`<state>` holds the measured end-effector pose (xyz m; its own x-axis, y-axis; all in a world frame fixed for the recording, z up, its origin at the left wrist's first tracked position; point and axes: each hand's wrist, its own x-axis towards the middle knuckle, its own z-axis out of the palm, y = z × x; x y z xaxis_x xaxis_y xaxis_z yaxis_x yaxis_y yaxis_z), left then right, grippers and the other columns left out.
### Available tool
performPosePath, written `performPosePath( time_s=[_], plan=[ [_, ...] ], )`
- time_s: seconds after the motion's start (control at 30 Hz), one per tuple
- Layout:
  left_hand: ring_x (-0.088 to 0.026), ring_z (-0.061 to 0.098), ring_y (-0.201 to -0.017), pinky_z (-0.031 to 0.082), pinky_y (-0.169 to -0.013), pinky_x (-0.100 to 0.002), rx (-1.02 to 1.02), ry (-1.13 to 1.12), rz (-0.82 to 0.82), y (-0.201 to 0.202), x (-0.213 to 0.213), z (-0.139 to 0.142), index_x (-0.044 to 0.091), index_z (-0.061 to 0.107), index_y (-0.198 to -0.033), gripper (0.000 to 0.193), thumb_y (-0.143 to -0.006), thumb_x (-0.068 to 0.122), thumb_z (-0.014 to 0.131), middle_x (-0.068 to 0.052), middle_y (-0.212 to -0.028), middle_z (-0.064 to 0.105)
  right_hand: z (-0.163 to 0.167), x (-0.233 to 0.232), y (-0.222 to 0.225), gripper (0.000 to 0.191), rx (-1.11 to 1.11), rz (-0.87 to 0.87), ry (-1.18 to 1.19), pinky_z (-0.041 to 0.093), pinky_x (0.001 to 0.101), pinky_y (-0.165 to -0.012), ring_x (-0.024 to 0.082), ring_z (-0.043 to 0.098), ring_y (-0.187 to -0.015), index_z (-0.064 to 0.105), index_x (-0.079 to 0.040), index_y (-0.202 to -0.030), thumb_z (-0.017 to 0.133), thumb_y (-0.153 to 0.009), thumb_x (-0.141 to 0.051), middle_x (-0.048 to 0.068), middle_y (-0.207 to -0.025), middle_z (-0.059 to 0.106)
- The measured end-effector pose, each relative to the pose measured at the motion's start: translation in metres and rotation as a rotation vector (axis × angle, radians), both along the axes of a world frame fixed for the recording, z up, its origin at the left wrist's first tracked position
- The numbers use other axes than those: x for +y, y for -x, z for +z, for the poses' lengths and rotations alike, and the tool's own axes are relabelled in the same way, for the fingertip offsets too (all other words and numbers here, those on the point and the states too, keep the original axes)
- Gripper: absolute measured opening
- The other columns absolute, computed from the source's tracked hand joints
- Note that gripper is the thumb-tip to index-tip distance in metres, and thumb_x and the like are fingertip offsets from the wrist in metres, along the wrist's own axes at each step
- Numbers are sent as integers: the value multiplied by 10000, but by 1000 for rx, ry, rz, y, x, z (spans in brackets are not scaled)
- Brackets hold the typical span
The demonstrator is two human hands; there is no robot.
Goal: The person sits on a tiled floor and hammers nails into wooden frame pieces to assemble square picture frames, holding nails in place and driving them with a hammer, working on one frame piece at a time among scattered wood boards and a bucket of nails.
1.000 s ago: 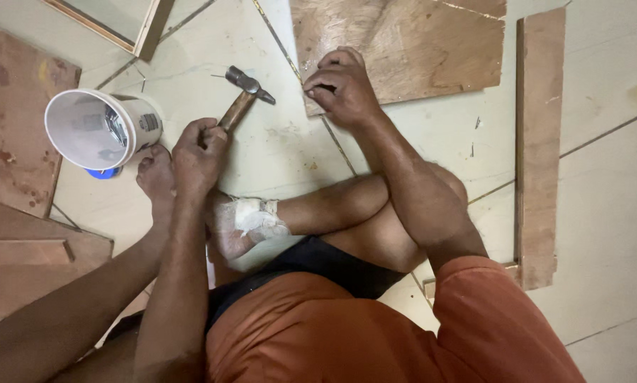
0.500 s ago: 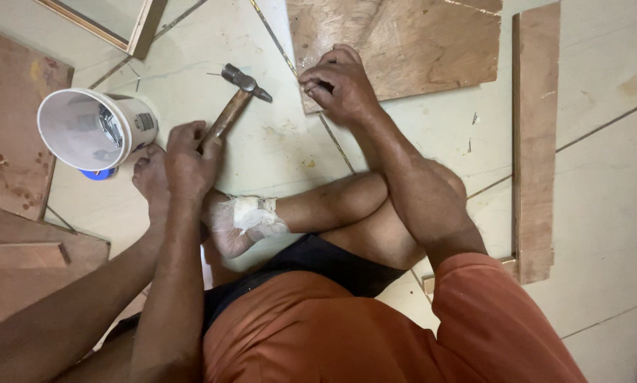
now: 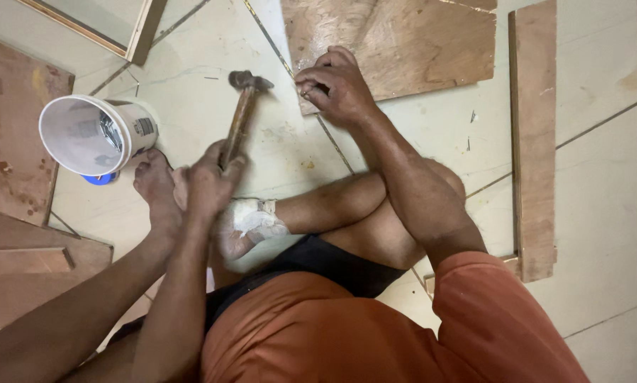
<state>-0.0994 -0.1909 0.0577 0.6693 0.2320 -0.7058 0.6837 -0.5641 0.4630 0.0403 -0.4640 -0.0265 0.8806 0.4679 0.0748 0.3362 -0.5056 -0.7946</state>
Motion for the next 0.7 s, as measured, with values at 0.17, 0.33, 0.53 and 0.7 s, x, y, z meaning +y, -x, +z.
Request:
performPosePath(
  time_s=[0.17, 0.33, 0.53, 0.7],
  plan=[
    [-114, 555, -540, 490, -491, -305, -165, 342, 17, 12, -24, 9, 28, 595, -1354, 463, -968, 283, 578, -31, -727, 608, 2, 1, 0, 216, 1, -21, -22, 323, 491, -1172, 241, 568, -1130, 787, -163, -1137, 817, -923, -160, 9, -951, 697],
    [-105, 528, -520, 457, -477, -289, -184, 492, 6, 18, -41, 22, 11, 543, -1425, 505, -1008, 295, 559, -31, -714, 579, 3, -1, 0, 261, -3, -17, 0, 297, 507, -1199, 233, 602, -1104, 770, -158, -1213, 806, -954, -150, 16, -958, 688],
    [-120, 553, -517, 476, -482, -300, -144, 426, -36, 7, -54, 30, 19, 545, -1427, 497, -1019, 302, 533, -34, -692, 585, 0, -2, -2, 364, -67, 2, 1, 317, 499, -1194, 254, 601, -1102, 754, -161, -1248, 815, -890, -143, 47, -964, 669],
    [-138, 566, -525, 495, -497, -321, -219, 429, -34, 10, -51, 30, 15, 528, -1448, 527, -1016, 317, 535, -60, -688, 591, -4, -3, -1, 346, 10, 4, 36, 330, 480, -1199, 231, 599, -1088, 748, -172, -1265, 822, -928, -201, 32, -946, 671]
  ],
)
